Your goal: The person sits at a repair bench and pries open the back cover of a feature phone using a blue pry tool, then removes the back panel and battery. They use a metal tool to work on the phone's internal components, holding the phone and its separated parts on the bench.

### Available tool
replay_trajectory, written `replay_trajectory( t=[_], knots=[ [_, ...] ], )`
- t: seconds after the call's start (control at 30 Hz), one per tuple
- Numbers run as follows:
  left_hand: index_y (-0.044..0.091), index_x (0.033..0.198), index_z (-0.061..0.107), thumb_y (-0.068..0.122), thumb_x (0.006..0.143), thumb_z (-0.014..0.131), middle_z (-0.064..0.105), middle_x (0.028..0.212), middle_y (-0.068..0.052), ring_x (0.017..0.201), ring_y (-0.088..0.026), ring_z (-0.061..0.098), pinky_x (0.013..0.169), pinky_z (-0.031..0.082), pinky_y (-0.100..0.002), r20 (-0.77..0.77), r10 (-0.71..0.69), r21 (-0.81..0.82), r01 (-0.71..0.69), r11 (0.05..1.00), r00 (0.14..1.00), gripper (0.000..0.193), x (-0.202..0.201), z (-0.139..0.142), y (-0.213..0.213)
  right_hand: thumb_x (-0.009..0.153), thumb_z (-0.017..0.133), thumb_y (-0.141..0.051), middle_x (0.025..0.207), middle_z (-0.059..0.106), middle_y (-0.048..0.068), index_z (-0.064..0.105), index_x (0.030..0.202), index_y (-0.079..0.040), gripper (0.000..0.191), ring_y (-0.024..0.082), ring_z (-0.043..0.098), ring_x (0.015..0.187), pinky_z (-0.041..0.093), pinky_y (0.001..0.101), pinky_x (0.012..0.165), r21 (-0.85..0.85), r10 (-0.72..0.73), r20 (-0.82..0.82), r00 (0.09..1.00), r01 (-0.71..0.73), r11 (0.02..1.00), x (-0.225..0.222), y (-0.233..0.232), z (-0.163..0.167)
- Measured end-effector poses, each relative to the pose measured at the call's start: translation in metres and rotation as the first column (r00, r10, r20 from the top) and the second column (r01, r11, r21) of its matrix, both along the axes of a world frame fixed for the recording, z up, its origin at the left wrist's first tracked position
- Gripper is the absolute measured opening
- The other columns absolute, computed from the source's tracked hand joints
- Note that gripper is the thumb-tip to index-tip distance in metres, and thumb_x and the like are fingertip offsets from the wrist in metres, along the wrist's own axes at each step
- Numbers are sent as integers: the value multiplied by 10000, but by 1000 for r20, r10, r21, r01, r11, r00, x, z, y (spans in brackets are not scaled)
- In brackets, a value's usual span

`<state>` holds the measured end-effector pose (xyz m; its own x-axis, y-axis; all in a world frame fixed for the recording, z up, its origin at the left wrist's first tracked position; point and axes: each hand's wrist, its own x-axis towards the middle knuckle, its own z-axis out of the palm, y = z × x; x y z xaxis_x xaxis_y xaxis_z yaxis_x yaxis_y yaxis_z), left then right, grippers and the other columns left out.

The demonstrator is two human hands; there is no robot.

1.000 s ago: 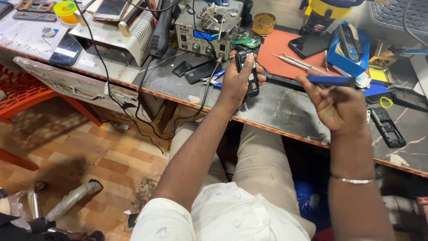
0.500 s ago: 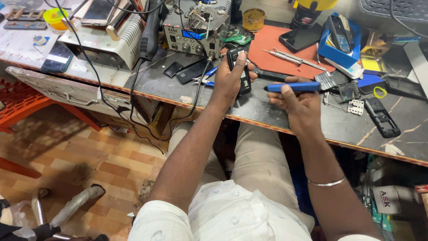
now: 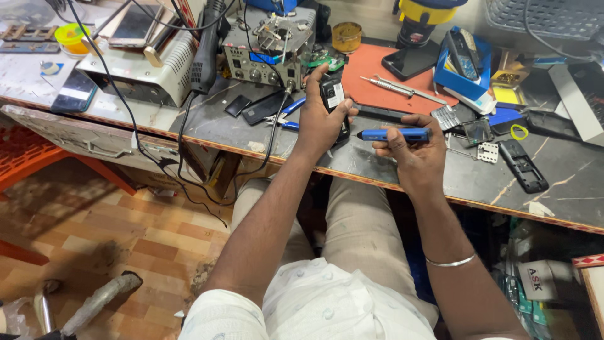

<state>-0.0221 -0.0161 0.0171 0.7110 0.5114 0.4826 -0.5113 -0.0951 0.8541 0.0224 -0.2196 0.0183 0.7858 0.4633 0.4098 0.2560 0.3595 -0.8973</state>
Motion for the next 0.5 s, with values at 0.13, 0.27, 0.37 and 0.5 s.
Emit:
replay_trajectory(
  t=[0.13, 0.27, 0.37, 0.5],
  knots=[
    [149, 1525, 301, -34, 952, 645, 686, 1025, -96, 821, -164, 765, 685, 643, -299, -17, 2, 1, -2, 1000, 1000, 693, 0, 0, 0, 963, 625, 74, 1136, 633, 193, 437, 1233, 33, 332, 259, 757, 939, 668, 350, 847, -1, 31, -37, 999, -31, 1000, -1, 1, 4],
    [144, 1514, 318, -34, 950, 650, 683, 1032, -98, 816, -162, 763, 680, 640, -303, -21, 27, 39, -26, 999, 999, 678, -1, -1, 0, 974, 593, 99, 1163, 658, 250, 423, 1216, 34, 303, 263, 755, 935, 666, 352, 844, -39, -3, 13, 1000, 3, 999, -2, 2, 1],
    [140, 1505, 329, -24, 953, 649, 703, 1028, -97, 821, -159, 771, 690, 642, -300, -50, 16, 32, -15, 999, 999, 659, -2, -1, -1, 971, 587, 103, 1192, 660, 270, 422, 1207, 28, 297, 254, 752, 939, 661, 347, 849, -51, 14, 14, 1000, -14, 999, -3, 1, -2],
    [122, 1481, 357, -8, 959, 657, 714, 1011, -96, 816, -161, 775, 688, 644, -294, -79, 30, 44, -27, 999, 996, 616, -2, 0, -1, 975, 584, 112, 1234, 656, 290, 420, 1204, 21, 296, 237, 740, 948, 648, 336, 854, -47, 43, 45, 998, -41, 998, -3, 1, -3]
  ],
)
